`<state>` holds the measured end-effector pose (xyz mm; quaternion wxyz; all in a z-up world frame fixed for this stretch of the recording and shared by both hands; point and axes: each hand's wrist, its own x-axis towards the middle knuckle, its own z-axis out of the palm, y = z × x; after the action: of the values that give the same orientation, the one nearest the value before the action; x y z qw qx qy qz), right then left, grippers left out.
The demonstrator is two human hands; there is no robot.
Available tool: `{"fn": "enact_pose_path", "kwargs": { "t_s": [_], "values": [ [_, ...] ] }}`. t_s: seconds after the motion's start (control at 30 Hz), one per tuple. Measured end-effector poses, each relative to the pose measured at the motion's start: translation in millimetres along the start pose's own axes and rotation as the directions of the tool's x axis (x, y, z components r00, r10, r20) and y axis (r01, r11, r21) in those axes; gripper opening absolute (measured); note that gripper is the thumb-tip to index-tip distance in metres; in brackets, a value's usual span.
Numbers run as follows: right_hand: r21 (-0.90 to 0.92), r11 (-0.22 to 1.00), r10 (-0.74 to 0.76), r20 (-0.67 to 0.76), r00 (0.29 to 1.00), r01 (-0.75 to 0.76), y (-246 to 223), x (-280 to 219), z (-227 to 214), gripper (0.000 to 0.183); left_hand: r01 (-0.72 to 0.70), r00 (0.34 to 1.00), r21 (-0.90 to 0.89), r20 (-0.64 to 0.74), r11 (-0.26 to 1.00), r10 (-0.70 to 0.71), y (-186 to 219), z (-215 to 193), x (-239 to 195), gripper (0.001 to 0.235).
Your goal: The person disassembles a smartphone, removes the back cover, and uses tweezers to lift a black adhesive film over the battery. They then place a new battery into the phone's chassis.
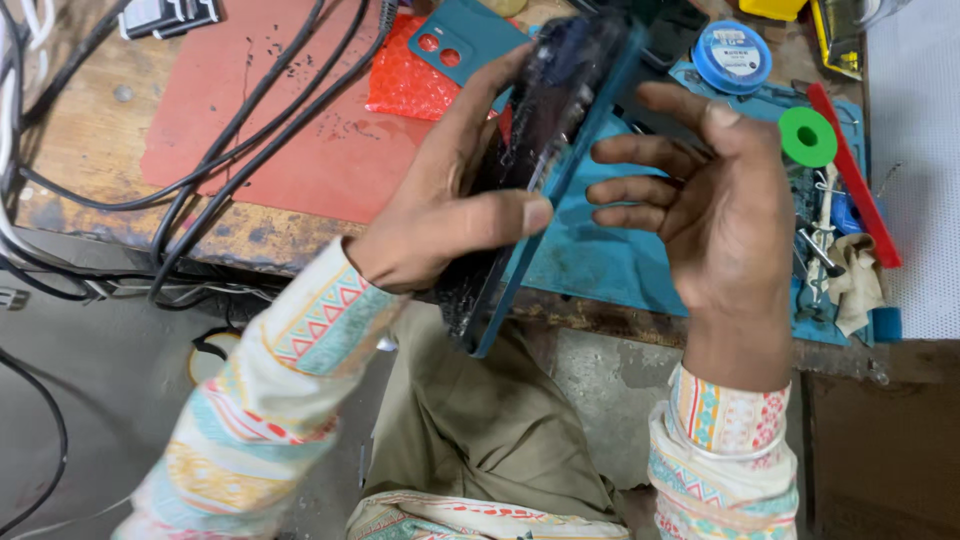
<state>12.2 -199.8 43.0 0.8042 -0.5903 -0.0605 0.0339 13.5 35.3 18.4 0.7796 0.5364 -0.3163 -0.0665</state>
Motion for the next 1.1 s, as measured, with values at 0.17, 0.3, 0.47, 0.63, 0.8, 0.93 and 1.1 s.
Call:
{"fn": "enact_pose_path", "kwargs": {
  "t_s": [0.17, 0.3, 0.47, 0.63, 0.8, 0.93, 1.1],
  "values": [
    [-0.361, 0.916, -0.203, -0.039, 0.978, 0.176, 2.1, -52.3, 45.1, 0.059, -0.138, 0.922, -0.568, -0.373, 0.811, -0.105, -40.0, 34.2, -4.5, 0.076],
    [-0.628, 0.715, -0.307, 0.111, 0.945, 0.306, 13.4, -77.7, 64.7, 0.063, -0.278, 0.876, -0.63, -0.475, 0.725, -0.077, -50.5, 48.6, -7.6, 0.072],
    [-0.636, 0.719, -0.273, 0.113, 0.955, 0.281, 14.7, -73.6, 66.3, 0.054, -0.314, 0.874, -0.633, -0.484, 0.707, -0.046, -51.1, 49.7, -11.1, 0.058],
    [-0.655, 0.701, -0.326, 0.058, 0.944, 0.283, 7.0, -71.3, 74.4, 0.045, -0.305, 0.893, -0.653, -0.449, 0.693, -0.03, -55.8, 48.9, -14.3, 0.056],
    [-0.829, 0.335, -0.434, 0.287, 0.854, 0.448, -13.1, -60.4, 83.1, 0.035, -0.28, 0.864, -0.555, -0.501, 0.783, -0.046, -58.7, 50.9, -13.0, 0.069],
    [-0.826, 0.162, -0.452, 0.423, 0.785, 0.539, -26.7, -45.8, 89.8, 0.031, -0.34, 0.864, -0.464, -0.497, 0.818, 0.078, -58.1, 55.9, -10.9, 0.08],
    [-0.794, -0.098, -0.455, 0.572, 0.682, 0.6, -33.5, -32.9, 89.5, 0.028, -0.361, 0.853, -0.421, -0.509, 0.832, 0.112, -53.7, 58.6, -10.3, 0.09]
  ]
}}
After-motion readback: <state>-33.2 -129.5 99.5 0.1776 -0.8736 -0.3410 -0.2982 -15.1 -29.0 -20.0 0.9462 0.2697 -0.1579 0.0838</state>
